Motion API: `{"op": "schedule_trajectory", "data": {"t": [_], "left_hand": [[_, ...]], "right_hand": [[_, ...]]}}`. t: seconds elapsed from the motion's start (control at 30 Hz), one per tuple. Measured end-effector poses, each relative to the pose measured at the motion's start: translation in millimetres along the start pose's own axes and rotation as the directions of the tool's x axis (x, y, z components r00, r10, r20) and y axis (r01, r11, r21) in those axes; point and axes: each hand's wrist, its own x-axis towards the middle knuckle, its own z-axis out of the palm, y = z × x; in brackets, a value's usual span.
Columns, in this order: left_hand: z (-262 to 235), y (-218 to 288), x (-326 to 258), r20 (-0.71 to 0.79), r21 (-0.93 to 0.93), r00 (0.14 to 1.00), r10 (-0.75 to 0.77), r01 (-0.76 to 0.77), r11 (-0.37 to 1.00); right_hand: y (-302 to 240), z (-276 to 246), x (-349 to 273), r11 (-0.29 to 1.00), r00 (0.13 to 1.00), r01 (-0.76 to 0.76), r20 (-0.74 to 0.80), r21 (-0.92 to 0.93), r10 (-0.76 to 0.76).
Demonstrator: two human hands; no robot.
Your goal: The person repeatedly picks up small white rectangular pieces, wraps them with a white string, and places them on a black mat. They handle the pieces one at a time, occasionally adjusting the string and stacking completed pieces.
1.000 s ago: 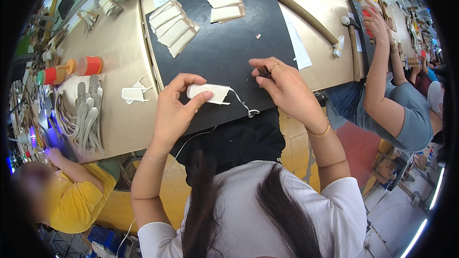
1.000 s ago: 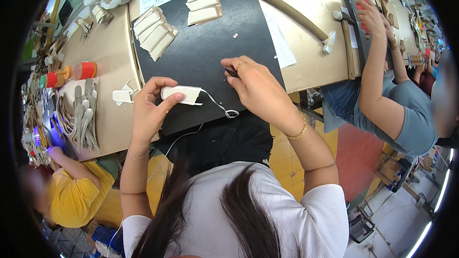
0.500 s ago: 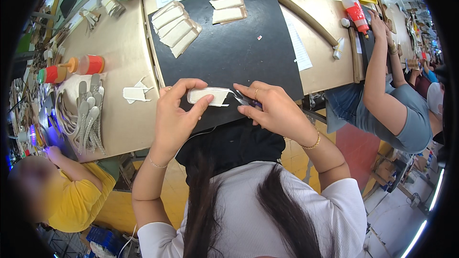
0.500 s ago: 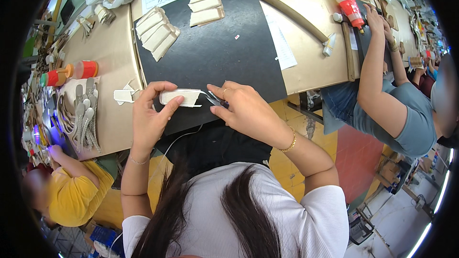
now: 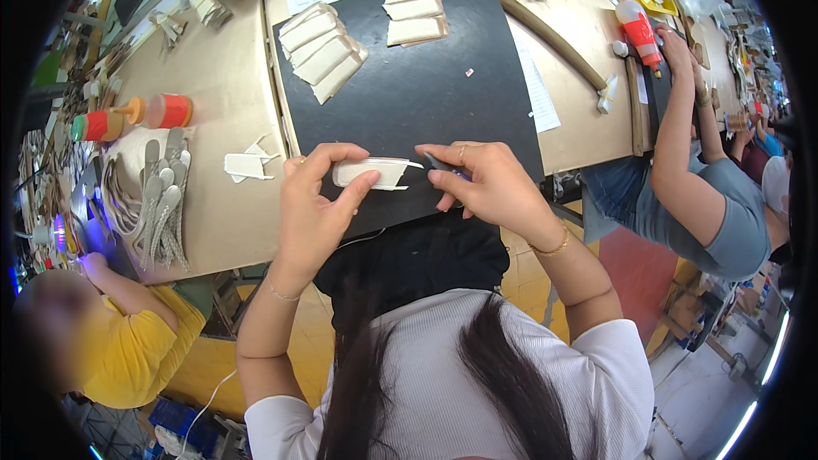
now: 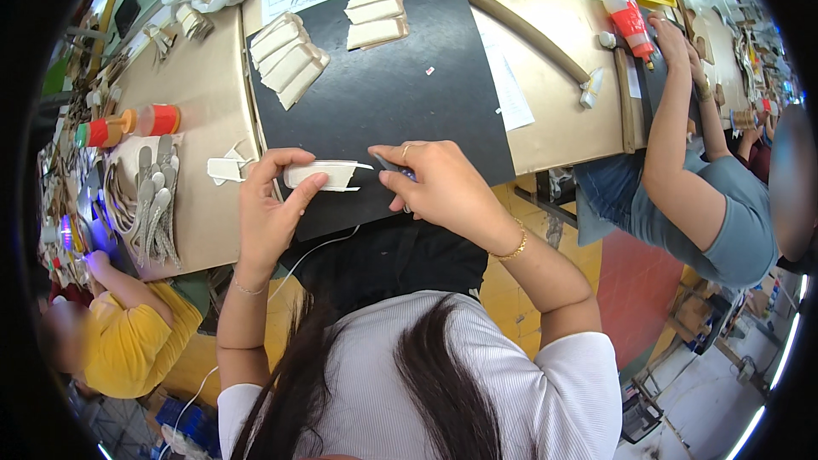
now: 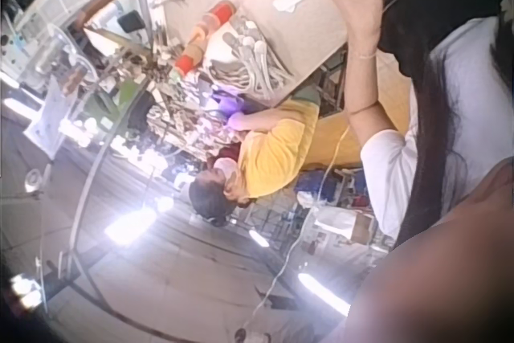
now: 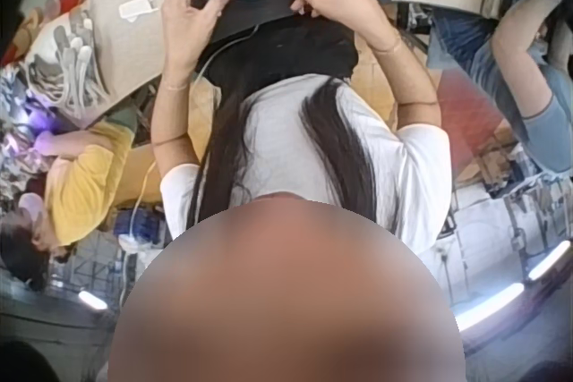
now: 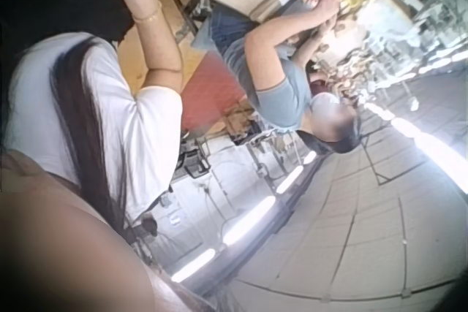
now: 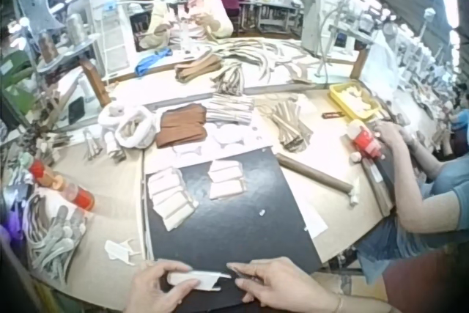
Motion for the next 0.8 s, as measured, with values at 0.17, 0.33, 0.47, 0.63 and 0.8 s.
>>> {"op": "schedule_trajectory", "data": {"t": [0.17,0.33,0.47,0.63,0.8], "left_hand": [[-49.9,-49.7,-4.2,-0.298,-0.189,0.929,-0.217,0.166,0.968],[-86.3,-83.3,-4.0,-0.583,0.711,0.807,0.093,0.452,0.538],[-40.4,-47.7,-3.6,-0.292,0.482,0.951,0.101,0.055,0.875],[58.7,3.8,4.1,0.370,-0.263,0.911,0.185,-0.088,0.961],[87.8,11.9,-9.1,0.432,-0.416,0.901,-0.038,0.237,0.878]], "right_hand": [[5.8,-11.3,1.6,0.992,0.994,-0.058,-0.090,0.110,0.069],[3.0,-24.5,5.8,0.943,0.999,-0.035,-0.023,0.332,0.045],[-11.9,-36.7,7.8,0.906,0.999,0.041,0.004,0.421,-0.046],[-35.8,-51.6,-0.5,0.823,0.984,0.153,-0.012,0.547,-0.175],[-41.8,-68.2,-9.0,0.747,0.934,0.353,-0.167,0.563,-0.315]]}}
